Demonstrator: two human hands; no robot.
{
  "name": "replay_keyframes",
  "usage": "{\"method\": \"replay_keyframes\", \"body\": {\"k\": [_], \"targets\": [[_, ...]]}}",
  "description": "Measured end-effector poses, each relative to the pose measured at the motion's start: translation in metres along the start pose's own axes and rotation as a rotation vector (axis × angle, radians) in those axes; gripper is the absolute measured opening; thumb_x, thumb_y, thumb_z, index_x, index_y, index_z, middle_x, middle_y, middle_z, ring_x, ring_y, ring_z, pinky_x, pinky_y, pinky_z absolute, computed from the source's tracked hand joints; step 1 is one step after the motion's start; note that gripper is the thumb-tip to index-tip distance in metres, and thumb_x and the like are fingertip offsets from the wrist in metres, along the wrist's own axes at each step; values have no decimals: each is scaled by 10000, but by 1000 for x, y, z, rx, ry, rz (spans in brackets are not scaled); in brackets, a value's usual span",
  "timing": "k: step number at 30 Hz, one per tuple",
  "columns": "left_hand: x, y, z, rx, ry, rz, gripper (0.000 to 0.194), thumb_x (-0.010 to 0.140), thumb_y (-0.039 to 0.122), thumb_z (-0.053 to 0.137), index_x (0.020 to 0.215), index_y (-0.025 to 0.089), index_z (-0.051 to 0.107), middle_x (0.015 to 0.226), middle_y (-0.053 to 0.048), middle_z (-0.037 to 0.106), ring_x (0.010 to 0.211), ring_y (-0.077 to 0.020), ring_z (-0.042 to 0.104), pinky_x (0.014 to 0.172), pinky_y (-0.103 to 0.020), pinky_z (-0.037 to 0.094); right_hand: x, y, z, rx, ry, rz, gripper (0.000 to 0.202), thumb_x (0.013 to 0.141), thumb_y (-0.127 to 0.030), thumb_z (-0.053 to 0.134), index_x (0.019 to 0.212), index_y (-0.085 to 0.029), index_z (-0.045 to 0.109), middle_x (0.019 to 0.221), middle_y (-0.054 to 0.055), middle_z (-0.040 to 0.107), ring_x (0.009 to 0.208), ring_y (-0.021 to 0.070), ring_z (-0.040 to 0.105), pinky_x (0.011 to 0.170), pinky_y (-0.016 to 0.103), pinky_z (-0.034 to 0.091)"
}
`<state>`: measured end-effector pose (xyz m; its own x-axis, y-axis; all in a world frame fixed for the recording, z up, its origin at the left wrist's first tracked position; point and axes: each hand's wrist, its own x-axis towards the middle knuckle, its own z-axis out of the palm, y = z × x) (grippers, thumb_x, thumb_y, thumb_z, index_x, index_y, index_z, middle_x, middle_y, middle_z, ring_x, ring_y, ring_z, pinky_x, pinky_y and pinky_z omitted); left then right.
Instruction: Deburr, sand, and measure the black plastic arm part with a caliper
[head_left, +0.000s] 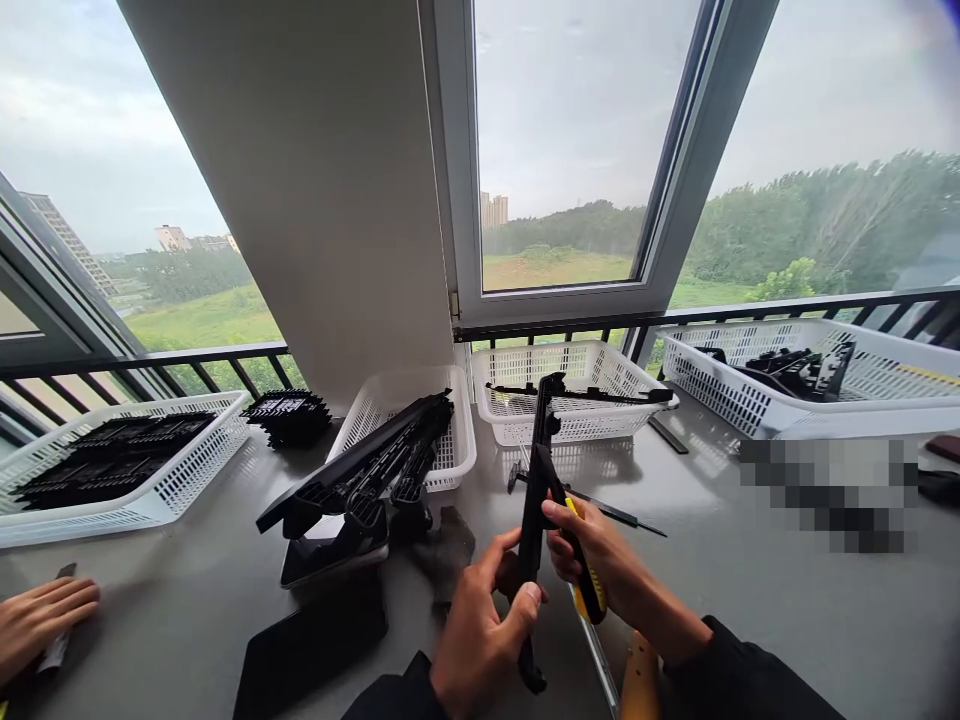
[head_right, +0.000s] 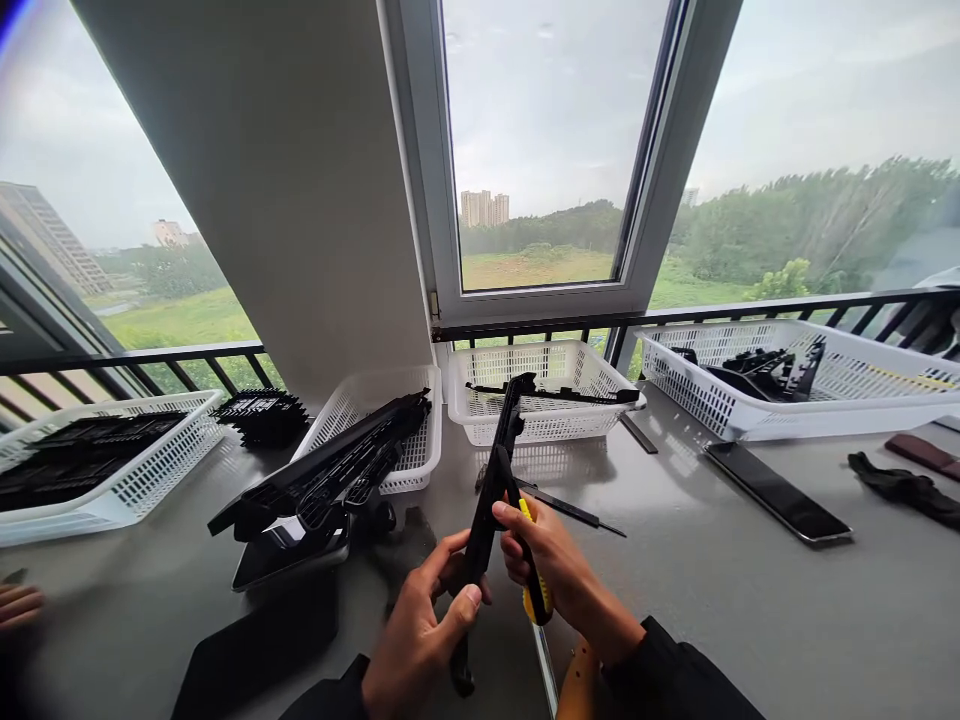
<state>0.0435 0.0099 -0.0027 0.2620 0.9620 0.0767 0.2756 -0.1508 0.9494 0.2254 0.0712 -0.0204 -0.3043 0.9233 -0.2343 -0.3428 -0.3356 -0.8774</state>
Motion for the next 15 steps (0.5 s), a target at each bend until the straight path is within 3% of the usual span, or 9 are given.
{"method": "replay_keyframes", "body": {"k": [3,5,8,12,15], "targets": [[-3,0,-12,191,-2,72,534,992,402,617,1487,201,638,1204,-132,808,1138,-319,744,1059,-471,581,0,2,0,-14,-53,-3,654,714,-677,915,677,-229,440,501,-101,420,397,41,331,416,203,262],[-12,-8,-34,406,27,121,567,1020,449,596,1523,190,609,1376,-165,756,1324,-349,676,1179,-528,519,1,5,-1,-18,-50,-9,673,699,-687,918,637,-228,431,489,-103,399,391,40,326,414,208,270],[-34,-31,-90,743,128,128,576,1049,453,532,1554,179,573,1577,-172,635,1505,-364,547,1253,-581,456,4,7,-3,-4,-18,-3,672,676,-682,935,666,-231,437,503,-105,418,397,42,331,415,207,275],[-57,-64,-168,1025,243,28,673,999,540,560,1536,136,585,1604,-208,600,1530,-429,506,1243,-655,441,4,5,-1,-2,-17,7,678,659,-687,940,675,-235,434,502,-108,416,402,41,324,417,205,252],[-53,-74,-203,1097,255,-99,707,940,551,589,1502,122,618,1576,-223,625,1500,-457,535,1231,-657,448,4,3,-1,-4,3,3,687,655,-690,937,663,-239,418,495,-110,407,402,37,307,415,207,248]]}}
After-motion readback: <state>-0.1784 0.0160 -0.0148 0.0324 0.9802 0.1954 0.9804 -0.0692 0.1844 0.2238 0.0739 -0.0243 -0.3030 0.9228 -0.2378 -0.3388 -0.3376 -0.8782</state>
